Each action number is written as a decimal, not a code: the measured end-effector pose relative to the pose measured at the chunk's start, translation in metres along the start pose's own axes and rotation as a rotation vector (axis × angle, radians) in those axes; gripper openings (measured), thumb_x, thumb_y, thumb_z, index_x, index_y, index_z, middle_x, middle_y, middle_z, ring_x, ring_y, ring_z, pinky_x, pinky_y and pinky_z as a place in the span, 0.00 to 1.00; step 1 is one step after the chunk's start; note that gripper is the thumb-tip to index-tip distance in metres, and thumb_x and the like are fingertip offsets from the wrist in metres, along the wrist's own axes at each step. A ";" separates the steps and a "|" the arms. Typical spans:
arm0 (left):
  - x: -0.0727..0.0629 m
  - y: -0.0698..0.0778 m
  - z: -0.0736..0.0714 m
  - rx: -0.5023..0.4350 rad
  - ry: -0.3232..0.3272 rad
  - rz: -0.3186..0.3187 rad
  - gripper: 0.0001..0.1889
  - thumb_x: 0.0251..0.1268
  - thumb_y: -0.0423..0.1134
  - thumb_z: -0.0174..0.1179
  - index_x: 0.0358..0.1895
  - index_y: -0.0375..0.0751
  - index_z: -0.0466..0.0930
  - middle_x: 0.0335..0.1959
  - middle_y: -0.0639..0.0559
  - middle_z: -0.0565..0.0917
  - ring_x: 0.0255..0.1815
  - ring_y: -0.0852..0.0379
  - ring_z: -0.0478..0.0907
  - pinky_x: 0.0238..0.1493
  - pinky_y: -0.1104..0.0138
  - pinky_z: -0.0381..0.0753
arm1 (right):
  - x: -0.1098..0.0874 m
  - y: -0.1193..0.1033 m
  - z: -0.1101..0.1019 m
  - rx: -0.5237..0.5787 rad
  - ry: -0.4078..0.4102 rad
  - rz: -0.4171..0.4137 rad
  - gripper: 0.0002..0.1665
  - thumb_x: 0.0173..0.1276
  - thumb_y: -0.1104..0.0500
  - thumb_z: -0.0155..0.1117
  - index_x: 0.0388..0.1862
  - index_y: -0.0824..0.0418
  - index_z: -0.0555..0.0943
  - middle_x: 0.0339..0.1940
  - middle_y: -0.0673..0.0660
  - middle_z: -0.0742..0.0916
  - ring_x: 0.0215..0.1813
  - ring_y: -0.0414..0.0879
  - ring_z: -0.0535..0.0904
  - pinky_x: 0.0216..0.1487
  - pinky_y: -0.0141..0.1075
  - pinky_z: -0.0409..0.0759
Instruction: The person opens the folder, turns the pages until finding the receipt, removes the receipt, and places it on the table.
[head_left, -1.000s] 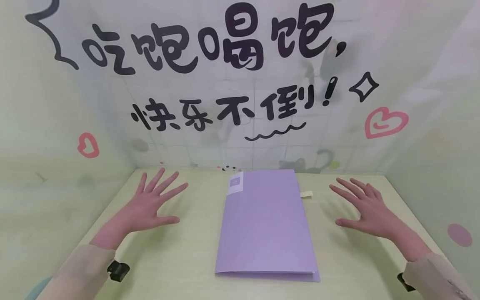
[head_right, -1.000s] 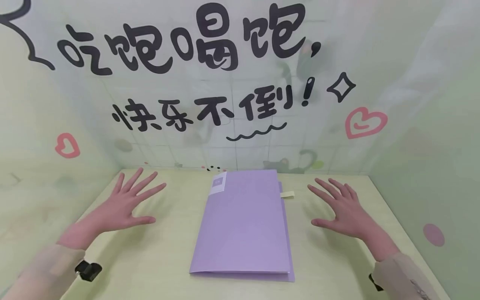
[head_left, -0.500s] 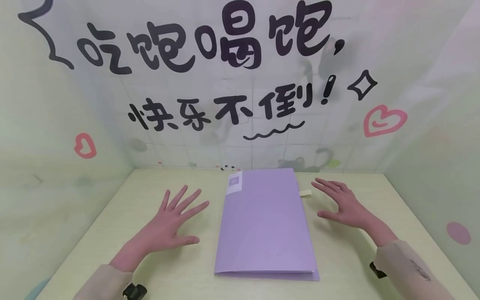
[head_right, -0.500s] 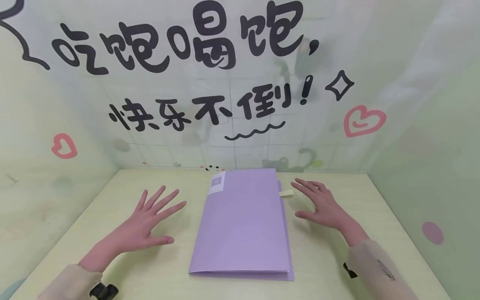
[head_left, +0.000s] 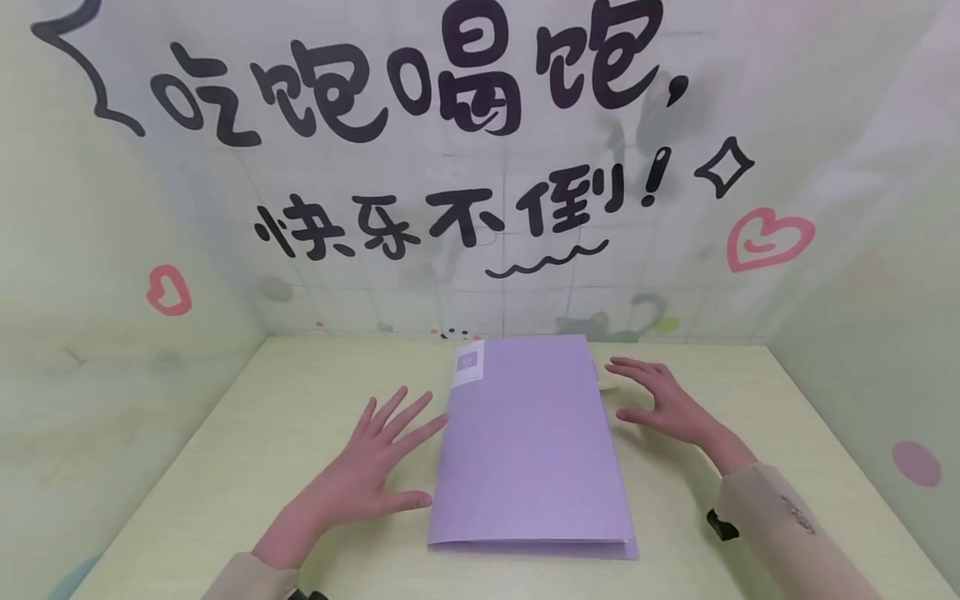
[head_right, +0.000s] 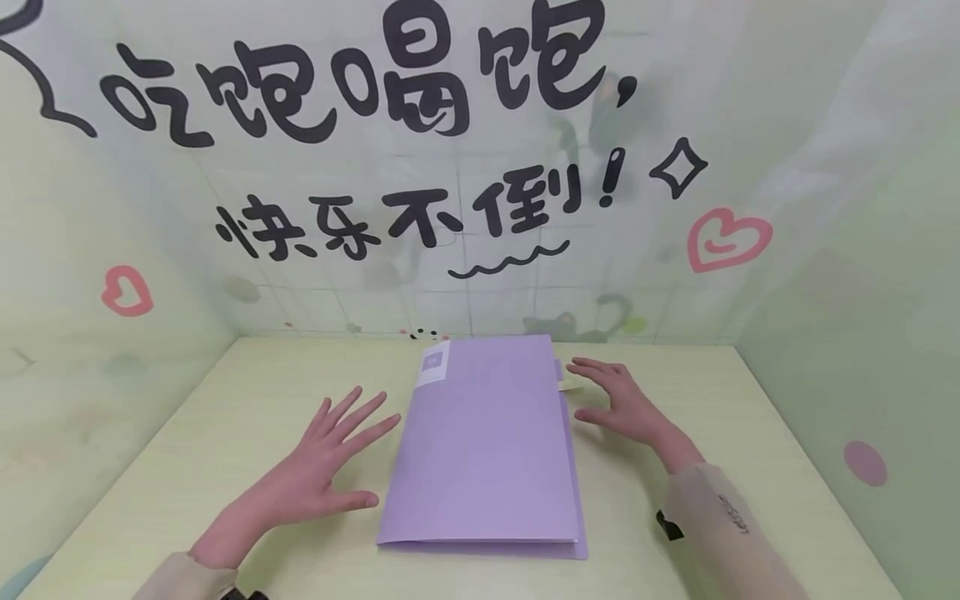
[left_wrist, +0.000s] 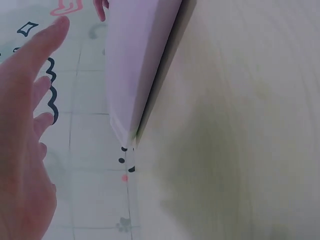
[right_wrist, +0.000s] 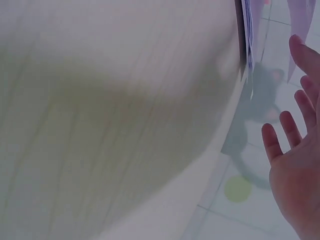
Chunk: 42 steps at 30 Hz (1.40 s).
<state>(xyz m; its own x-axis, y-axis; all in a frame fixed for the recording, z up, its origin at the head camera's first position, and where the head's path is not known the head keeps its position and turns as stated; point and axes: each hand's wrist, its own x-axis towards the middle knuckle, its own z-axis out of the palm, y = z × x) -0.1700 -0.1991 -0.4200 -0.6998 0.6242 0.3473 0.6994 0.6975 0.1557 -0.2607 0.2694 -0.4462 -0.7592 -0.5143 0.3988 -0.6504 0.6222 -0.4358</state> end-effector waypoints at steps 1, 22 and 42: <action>0.000 0.003 0.002 -0.010 0.005 0.003 0.50 0.50 0.65 0.68 0.77 0.59 0.57 0.82 0.53 0.52 0.83 0.41 0.41 0.71 0.29 0.44 | 0.002 -0.001 0.002 0.017 -0.011 0.015 0.40 0.58 0.59 0.75 0.69 0.64 0.71 0.70 0.65 0.75 0.68 0.61 0.67 0.63 0.47 0.60; -0.013 0.055 0.035 -0.204 0.063 -0.176 0.48 0.52 0.61 0.69 0.77 0.60 0.57 0.79 0.51 0.60 0.79 0.42 0.57 0.73 0.48 0.63 | 0.004 0.003 0.019 0.218 -0.259 0.213 0.32 0.66 0.59 0.68 0.65 0.71 0.73 0.68 0.70 0.75 0.64 0.66 0.72 0.64 0.54 0.73; 0.011 0.101 0.058 -0.549 0.217 -0.135 0.29 0.58 0.49 0.69 0.65 0.57 0.75 0.62 0.60 0.80 0.63 0.57 0.74 0.65 0.67 0.73 | 0.004 0.008 0.024 0.356 -0.286 0.324 0.35 0.64 0.58 0.70 0.68 0.66 0.71 0.73 0.68 0.70 0.76 0.68 0.58 0.74 0.62 0.57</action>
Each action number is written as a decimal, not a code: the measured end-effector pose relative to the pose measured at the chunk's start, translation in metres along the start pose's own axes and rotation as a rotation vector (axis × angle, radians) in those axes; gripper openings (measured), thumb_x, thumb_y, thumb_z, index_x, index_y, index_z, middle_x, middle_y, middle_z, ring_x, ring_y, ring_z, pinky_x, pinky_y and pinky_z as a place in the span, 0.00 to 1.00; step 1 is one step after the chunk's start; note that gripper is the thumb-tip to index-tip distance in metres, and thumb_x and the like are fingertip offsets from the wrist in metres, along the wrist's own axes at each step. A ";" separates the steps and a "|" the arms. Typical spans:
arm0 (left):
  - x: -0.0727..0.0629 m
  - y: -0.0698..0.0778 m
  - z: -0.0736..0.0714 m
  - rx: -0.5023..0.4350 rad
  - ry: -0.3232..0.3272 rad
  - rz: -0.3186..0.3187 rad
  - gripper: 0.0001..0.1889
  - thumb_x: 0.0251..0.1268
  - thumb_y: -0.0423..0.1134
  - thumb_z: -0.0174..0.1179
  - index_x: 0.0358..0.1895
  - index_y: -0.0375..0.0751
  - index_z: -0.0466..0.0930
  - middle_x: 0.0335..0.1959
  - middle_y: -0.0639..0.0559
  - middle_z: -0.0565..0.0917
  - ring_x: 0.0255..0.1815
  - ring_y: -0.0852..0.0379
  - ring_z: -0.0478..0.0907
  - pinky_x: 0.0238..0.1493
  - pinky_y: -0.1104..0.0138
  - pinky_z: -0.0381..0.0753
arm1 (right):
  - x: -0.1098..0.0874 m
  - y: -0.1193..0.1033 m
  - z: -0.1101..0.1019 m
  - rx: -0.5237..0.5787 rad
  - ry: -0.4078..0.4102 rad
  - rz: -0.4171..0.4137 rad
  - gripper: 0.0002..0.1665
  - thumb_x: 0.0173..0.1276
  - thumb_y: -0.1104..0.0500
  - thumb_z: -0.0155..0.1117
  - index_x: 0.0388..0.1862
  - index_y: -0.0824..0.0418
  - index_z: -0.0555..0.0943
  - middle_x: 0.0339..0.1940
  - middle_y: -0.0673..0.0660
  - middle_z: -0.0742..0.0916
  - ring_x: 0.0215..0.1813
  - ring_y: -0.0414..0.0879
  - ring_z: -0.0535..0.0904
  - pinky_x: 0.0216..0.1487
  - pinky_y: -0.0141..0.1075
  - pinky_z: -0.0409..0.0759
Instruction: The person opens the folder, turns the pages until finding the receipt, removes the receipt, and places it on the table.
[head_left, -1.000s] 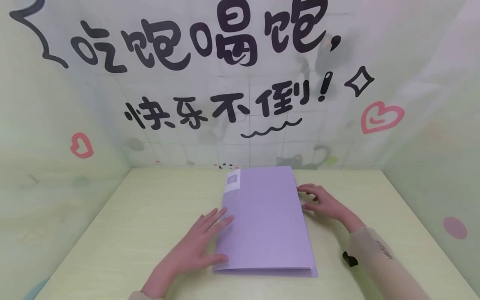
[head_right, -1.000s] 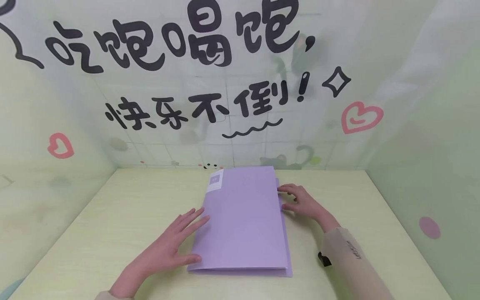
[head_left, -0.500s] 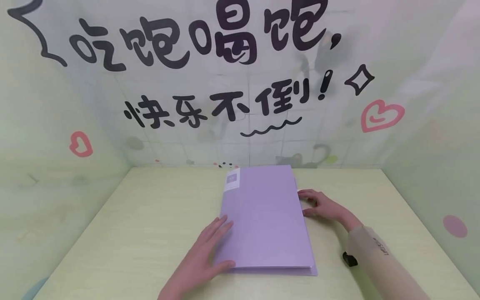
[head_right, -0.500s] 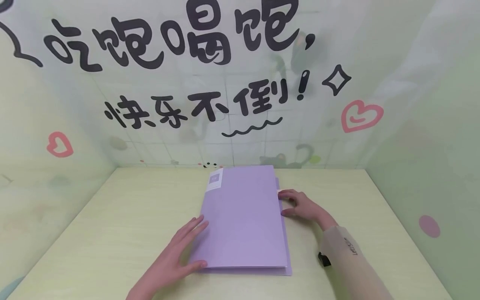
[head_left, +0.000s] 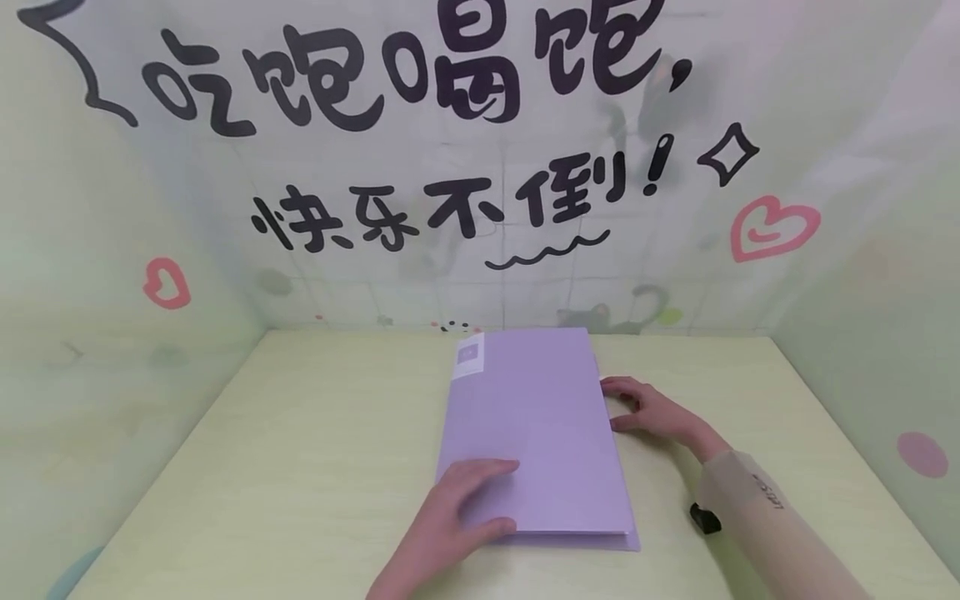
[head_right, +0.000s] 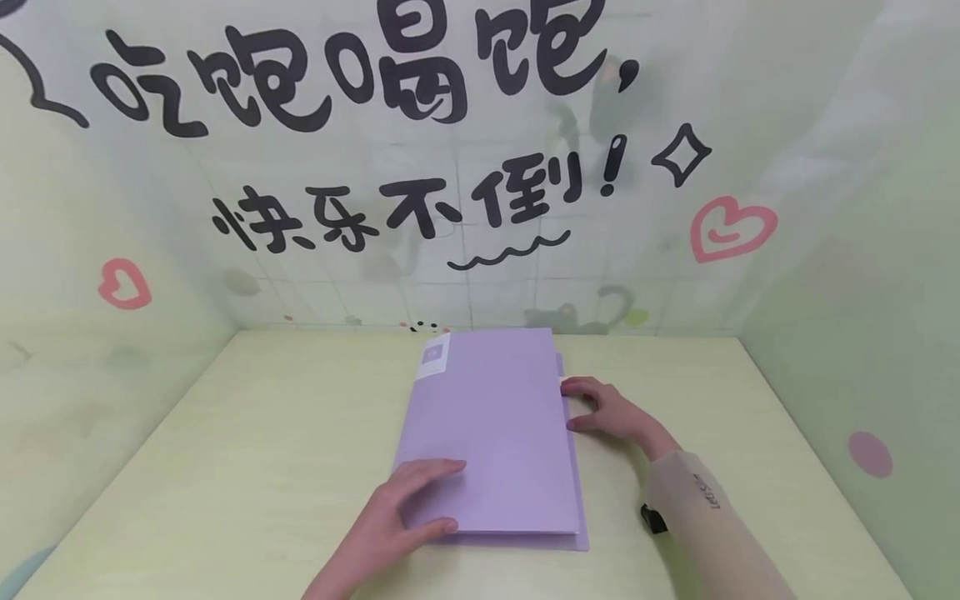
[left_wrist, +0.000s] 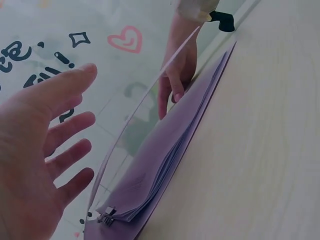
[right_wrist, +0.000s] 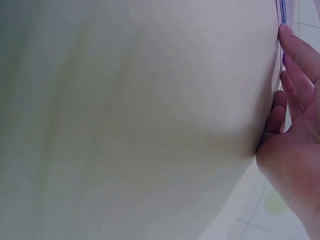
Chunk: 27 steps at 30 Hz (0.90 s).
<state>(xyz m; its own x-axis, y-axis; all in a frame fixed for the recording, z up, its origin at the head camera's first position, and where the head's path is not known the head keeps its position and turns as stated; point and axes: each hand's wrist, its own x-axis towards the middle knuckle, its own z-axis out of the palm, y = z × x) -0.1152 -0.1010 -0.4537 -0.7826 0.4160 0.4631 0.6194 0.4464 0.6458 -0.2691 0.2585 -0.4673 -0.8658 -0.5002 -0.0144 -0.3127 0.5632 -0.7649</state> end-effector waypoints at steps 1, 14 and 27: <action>0.000 0.000 0.002 -0.001 -0.003 -0.003 0.28 0.57 0.50 0.70 0.63 0.58 0.76 0.60 0.62 0.81 0.61 0.59 0.75 0.63 0.67 0.75 | 0.001 -0.001 0.000 0.010 -0.001 0.007 0.35 0.64 0.58 0.70 0.68 0.66 0.71 0.73 0.68 0.70 0.76 0.68 0.58 0.74 0.63 0.56; 0.001 0.005 0.015 0.250 0.055 0.015 0.20 0.41 0.51 0.78 0.43 0.63 0.87 0.44 0.69 0.82 0.49 0.66 0.70 0.53 0.63 0.68 | 0.002 -0.006 -0.003 0.025 -0.010 0.020 0.36 0.63 0.61 0.70 0.69 0.67 0.69 0.72 0.69 0.70 0.75 0.68 0.60 0.74 0.63 0.57; -0.003 0.004 0.024 0.372 0.043 0.015 0.19 0.40 0.46 0.77 0.41 0.65 0.88 0.40 0.69 0.78 0.45 0.68 0.67 0.50 0.65 0.66 | 0.002 -0.003 -0.001 0.049 -0.015 0.029 0.35 0.64 0.62 0.69 0.68 0.68 0.70 0.73 0.71 0.68 0.76 0.69 0.58 0.75 0.63 0.56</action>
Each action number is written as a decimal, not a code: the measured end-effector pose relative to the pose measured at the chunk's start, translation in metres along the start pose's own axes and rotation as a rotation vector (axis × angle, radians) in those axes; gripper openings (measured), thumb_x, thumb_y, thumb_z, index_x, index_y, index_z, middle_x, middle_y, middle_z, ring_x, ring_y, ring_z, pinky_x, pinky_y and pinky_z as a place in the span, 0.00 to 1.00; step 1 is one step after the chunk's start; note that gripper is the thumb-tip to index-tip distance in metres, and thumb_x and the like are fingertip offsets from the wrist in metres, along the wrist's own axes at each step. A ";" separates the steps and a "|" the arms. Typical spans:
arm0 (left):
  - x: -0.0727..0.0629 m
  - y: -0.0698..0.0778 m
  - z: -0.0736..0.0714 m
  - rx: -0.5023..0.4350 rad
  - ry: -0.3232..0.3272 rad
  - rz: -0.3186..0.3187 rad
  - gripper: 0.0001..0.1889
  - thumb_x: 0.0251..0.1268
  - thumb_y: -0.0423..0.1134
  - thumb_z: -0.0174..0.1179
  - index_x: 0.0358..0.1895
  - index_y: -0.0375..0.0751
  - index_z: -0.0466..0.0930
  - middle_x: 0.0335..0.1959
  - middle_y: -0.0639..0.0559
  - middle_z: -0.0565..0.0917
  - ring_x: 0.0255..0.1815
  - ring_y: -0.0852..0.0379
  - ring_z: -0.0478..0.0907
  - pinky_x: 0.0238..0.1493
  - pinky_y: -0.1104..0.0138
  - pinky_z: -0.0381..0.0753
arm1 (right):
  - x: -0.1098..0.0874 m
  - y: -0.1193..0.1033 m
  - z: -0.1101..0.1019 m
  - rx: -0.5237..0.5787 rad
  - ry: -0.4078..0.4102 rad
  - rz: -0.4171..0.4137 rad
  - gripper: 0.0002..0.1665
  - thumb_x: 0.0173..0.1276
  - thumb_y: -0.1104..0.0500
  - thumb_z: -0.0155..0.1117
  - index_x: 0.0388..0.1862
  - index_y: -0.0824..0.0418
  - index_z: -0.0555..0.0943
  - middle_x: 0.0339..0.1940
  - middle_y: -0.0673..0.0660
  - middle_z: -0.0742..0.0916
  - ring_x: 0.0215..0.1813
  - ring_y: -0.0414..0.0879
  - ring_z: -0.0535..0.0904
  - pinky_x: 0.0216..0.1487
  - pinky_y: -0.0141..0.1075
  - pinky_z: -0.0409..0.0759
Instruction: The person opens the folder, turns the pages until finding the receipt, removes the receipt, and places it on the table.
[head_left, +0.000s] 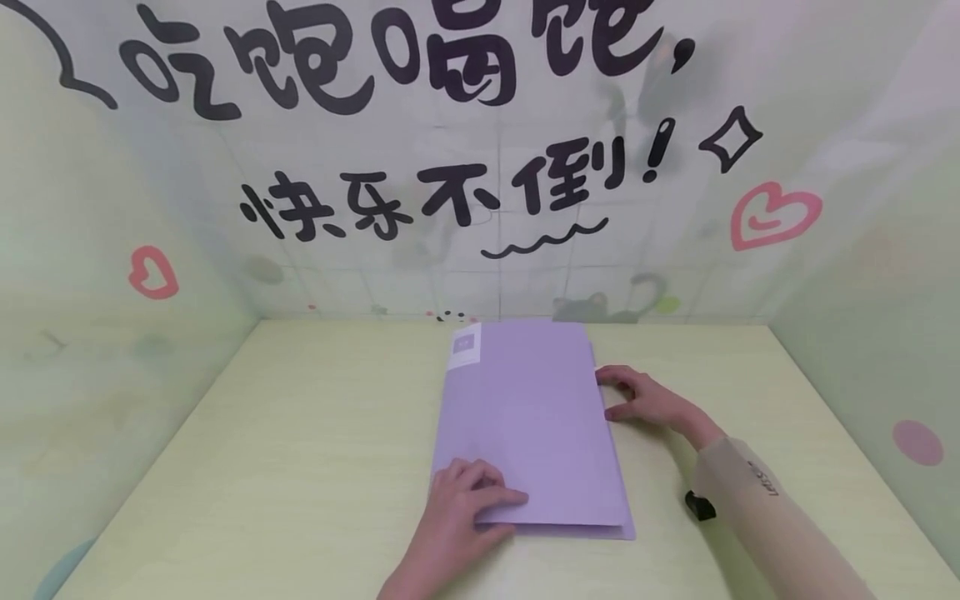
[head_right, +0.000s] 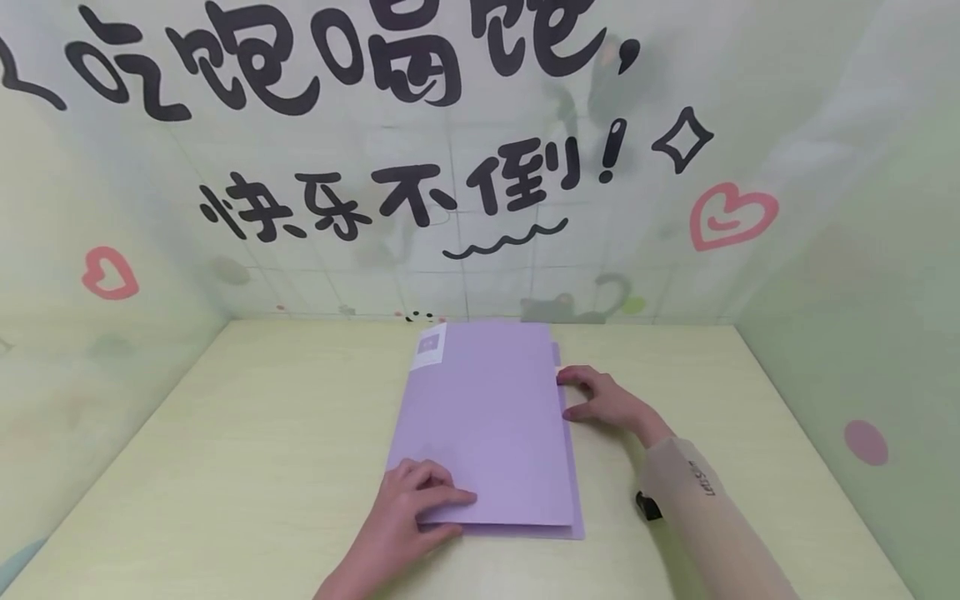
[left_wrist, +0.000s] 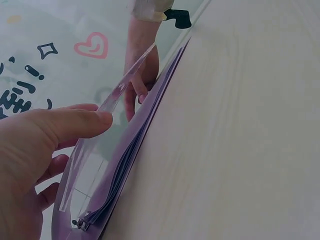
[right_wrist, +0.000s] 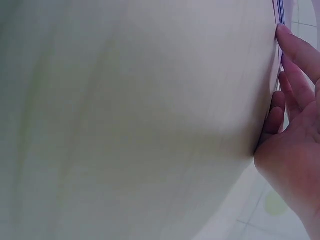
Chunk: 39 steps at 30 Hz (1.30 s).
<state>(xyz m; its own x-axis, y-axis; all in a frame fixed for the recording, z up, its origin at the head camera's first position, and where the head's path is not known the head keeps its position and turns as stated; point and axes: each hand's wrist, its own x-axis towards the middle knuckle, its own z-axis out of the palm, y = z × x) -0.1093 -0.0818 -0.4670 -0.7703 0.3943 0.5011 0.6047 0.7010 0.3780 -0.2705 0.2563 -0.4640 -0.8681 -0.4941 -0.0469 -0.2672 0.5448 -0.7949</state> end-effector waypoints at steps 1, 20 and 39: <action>0.000 0.000 -0.001 -0.004 0.005 0.003 0.19 0.41 0.46 0.77 0.42 0.65 0.88 0.40 0.69 0.78 0.44 0.68 0.67 0.49 0.65 0.67 | 0.000 0.000 0.000 0.000 0.000 0.001 0.35 0.63 0.62 0.69 0.68 0.68 0.70 0.73 0.71 0.68 0.76 0.69 0.58 0.75 0.63 0.56; -0.005 -0.002 -0.030 -0.101 0.230 0.061 0.21 0.39 0.34 0.79 0.41 0.57 0.88 0.42 0.67 0.83 0.43 0.67 0.79 0.47 0.82 0.76 | -0.001 0.002 0.002 -0.017 0.016 -0.056 0.31 0.63 0.62 0.70 0.64 0.68 0.73 0.70 0.71 0.71 0.74 0.69 0.60 0.74 0.63 0.58; -0.017 -0.023 -0.048 -0.309 0.373 0.164 0.15 0.56 0.25 0.64 0.47 0.40 0.85 0.38 0.50 0.85 0.40 0.63 0.85 0.37 0.78 0.83 | -0.001 0.000 0.001 -0.062 0.020 -0.007 0.31 0.64 0.59 0.69 0.65 0.62 0.74 0.72 0.67 0.70 0.73 0.67 0.62 0.74 0.62 0.59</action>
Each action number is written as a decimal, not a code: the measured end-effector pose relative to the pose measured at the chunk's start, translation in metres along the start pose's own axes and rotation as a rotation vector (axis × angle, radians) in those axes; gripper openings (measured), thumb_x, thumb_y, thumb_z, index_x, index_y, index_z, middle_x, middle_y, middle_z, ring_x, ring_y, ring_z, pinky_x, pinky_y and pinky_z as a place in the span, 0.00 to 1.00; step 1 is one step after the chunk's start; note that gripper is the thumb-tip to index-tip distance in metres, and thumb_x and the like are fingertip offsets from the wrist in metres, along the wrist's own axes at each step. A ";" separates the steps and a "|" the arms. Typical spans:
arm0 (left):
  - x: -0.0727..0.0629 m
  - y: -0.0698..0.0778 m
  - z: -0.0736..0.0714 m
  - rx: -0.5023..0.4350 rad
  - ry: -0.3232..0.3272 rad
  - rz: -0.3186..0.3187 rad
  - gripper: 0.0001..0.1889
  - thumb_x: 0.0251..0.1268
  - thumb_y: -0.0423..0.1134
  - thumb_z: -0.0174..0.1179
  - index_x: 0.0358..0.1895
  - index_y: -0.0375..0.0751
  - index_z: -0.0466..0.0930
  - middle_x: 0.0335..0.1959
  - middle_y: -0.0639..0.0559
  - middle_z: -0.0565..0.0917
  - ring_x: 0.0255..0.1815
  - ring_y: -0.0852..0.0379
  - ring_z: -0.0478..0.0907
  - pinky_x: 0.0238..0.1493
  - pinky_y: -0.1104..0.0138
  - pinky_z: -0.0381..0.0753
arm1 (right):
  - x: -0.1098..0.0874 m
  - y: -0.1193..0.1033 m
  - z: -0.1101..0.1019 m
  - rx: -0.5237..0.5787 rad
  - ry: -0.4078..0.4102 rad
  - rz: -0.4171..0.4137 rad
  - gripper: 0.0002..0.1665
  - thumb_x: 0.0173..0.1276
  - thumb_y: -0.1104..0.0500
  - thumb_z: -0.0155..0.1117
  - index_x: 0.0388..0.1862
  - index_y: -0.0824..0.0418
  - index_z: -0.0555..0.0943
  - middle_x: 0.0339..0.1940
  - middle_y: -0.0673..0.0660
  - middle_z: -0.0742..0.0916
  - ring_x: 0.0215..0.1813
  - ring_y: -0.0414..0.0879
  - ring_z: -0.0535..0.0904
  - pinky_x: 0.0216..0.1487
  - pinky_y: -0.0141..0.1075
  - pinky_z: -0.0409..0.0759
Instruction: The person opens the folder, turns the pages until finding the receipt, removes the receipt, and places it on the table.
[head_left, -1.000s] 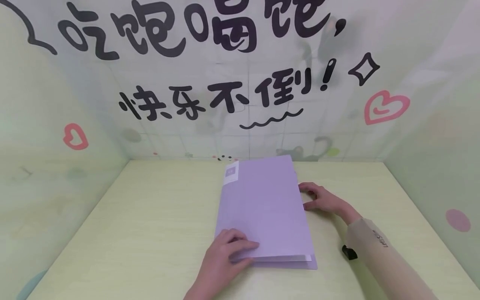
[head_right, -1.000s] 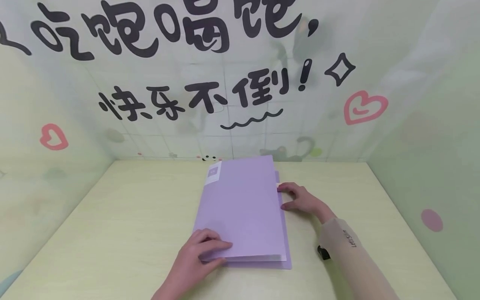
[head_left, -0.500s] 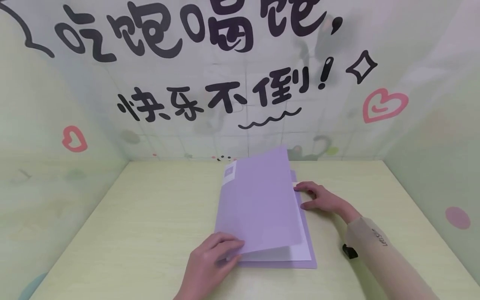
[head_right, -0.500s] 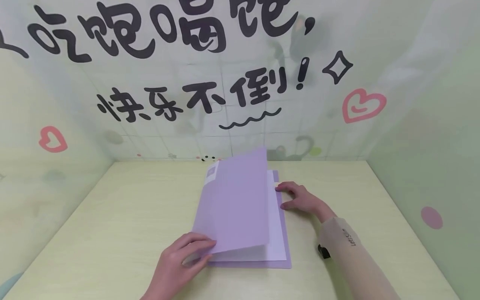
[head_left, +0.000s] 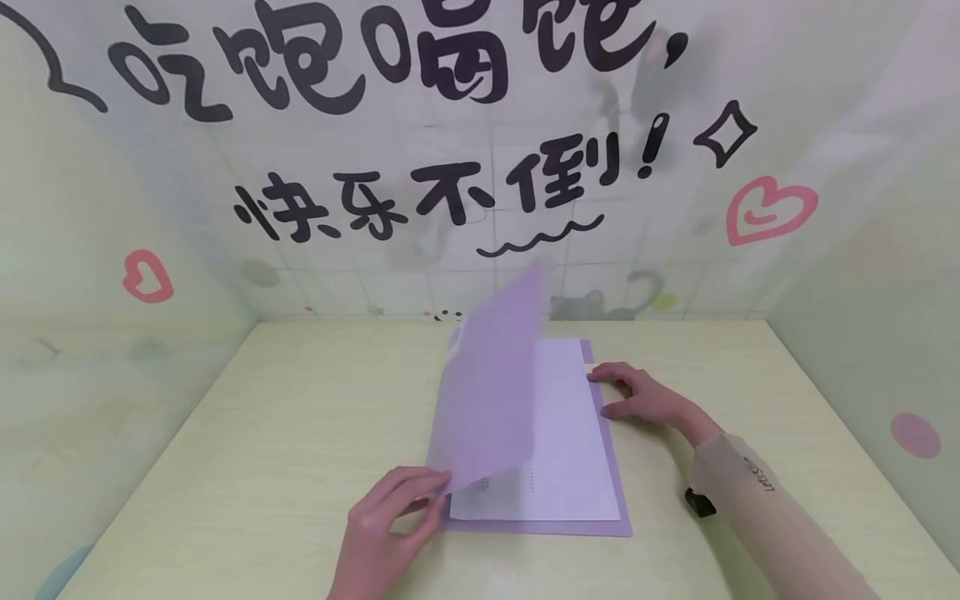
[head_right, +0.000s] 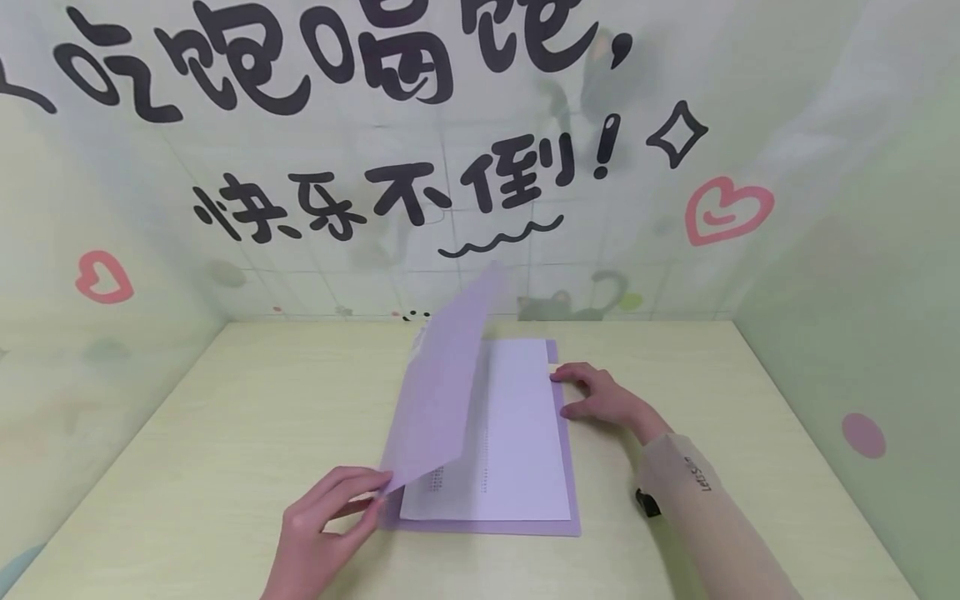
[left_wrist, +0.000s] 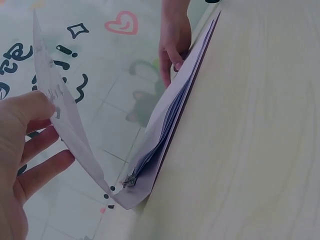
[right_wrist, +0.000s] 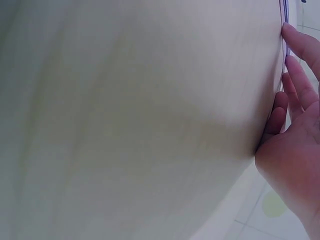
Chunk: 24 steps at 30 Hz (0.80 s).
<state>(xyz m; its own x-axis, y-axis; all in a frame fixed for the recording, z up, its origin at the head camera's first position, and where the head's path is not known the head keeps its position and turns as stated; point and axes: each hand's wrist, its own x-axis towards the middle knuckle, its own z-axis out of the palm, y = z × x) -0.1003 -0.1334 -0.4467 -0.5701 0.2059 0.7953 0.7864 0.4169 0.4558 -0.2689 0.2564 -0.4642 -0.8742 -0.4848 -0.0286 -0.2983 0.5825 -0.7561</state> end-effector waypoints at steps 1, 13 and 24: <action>-0.001 0.000 -0.002 -0.018 0.004 -0.021 0.19 0.51 0.21 0.65 0.47 0.40 0.85 0.38 0.50 0.84 0.40 0.64 0.85 0.36 0.77 0.84 | 0.000 0.000 0.000 -0.001 0.000 0.003 0.31 0.64 0.59 0.69 0.66 0.62 0.74 0.72 0.67 0.70 0.73 0.67 0.62 0.74 0.62 0.58; -0.009 0.001 -0.015 -0.004 0.104 -0.170 0.28 0.40 0.11 0.61 0.48 0.37 0.83 0.35 0.48 0.82 0.40 0.69 0.81 0.32 0.77 0.83 | -0.001 0.000 0.001 0.005 -0.001 0.008 0.31 0.65 0.58 0.69 0.66 0.61 0.73 0.72 0.67 0.70 0.74 0.67 0.61 0.74 0.63 0.57; -0.015 -0.001 -0.021 0.088 0.232 -0.244 0.30 0.40 0.10 0.62 0.52 0.31 0.81 0.39 0.51 0.82 0.42 0.75 0.80 0.30 0.78 0.83 | -0.002 0.001 0.001 -0.004 0.003 -0.002 0.31 0.65 0.57 0.69 0.66 0.60 0.74 0.72 0.66 0.71 0.74 0.66 0.62 0.74 0.63 0.58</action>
<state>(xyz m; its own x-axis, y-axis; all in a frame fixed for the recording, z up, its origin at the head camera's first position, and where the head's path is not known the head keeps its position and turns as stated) -0.0873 -0.1551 -0.4506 -0.6615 -0.1119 0.7415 0.6045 0.5057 0.6156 -0.2676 0.2575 -0.4656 -0.8750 -0.4835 -0.0252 -0.3012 0.5842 -0.7537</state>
